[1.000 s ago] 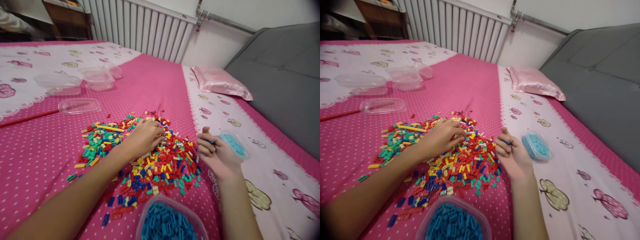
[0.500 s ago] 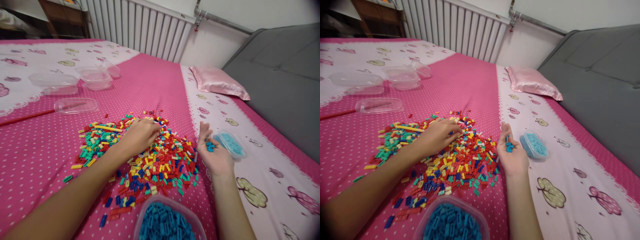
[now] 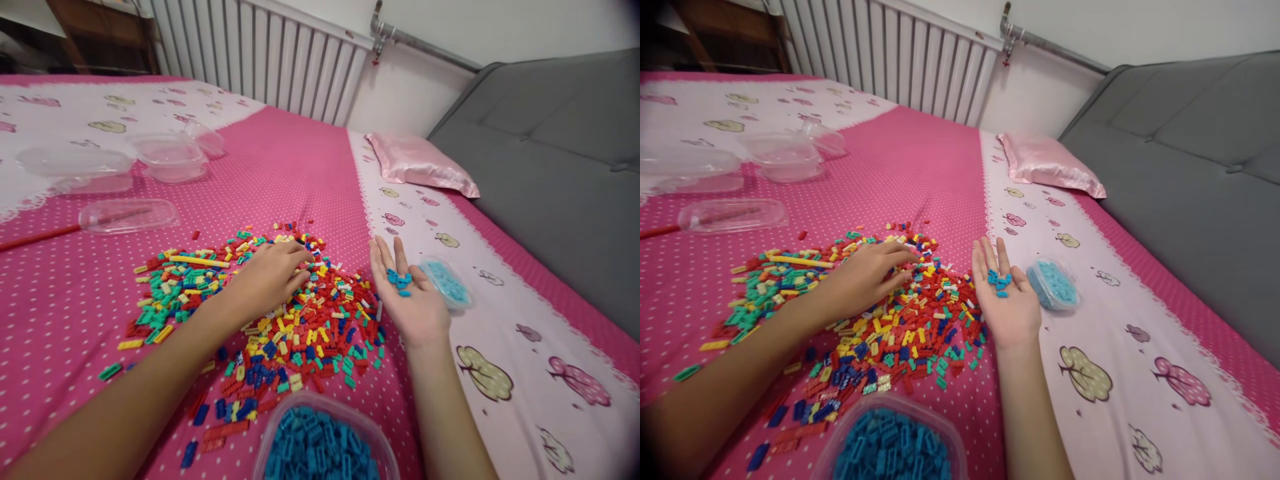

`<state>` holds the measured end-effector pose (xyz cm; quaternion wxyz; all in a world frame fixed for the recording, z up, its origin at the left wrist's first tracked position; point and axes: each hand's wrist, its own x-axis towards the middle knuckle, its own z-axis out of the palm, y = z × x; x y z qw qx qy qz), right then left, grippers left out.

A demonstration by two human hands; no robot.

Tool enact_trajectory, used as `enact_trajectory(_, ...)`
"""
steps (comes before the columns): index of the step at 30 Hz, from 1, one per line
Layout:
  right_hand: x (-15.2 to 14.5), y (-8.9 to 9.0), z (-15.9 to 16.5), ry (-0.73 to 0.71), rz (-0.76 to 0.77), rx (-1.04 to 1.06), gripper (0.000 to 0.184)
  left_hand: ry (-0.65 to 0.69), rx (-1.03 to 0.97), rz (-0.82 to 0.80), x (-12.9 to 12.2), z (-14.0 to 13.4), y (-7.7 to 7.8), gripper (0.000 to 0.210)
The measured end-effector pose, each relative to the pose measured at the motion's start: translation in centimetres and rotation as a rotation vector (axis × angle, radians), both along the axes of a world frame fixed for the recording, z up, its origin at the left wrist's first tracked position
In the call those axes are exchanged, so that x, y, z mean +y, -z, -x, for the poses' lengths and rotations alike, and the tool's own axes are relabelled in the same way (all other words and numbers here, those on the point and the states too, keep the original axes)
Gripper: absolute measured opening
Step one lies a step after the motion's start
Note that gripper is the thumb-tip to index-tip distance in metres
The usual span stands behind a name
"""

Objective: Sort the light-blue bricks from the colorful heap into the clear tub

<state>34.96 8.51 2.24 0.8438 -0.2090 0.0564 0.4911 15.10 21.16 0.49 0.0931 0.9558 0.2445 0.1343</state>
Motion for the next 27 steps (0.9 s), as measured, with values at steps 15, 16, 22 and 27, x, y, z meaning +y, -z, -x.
enact_trajectory(15, -0.1, 0.0, -1.1, 0.137, 0.050, -0.045, 0.055, 0.021, 0.175, -0.003, -1.3, 0.2, 1.0, 0.069)
enact_trajectory(16, 0.0, 0.0, -1.0, 0.134, 0.059, -0.049, 0.055, 0.013, 0.112, -0.038, -1.3, 0.0, 0.9, 0.057)
enact_trajectory(22, 0.5, 0.3, 0.8, -0.003, 0.112, -0.024, 0.048, 0.001, 0.010, -0.099, -1.6, -1.0, 0.2, 0.015)
enact_trajectory(27, 0.9, 0.2, 2.3, -0.191, 0.146, -0.049, 0.048, -0.002, -0.167, -0.166, -2.1, -1.1, -0.4, 0.018)
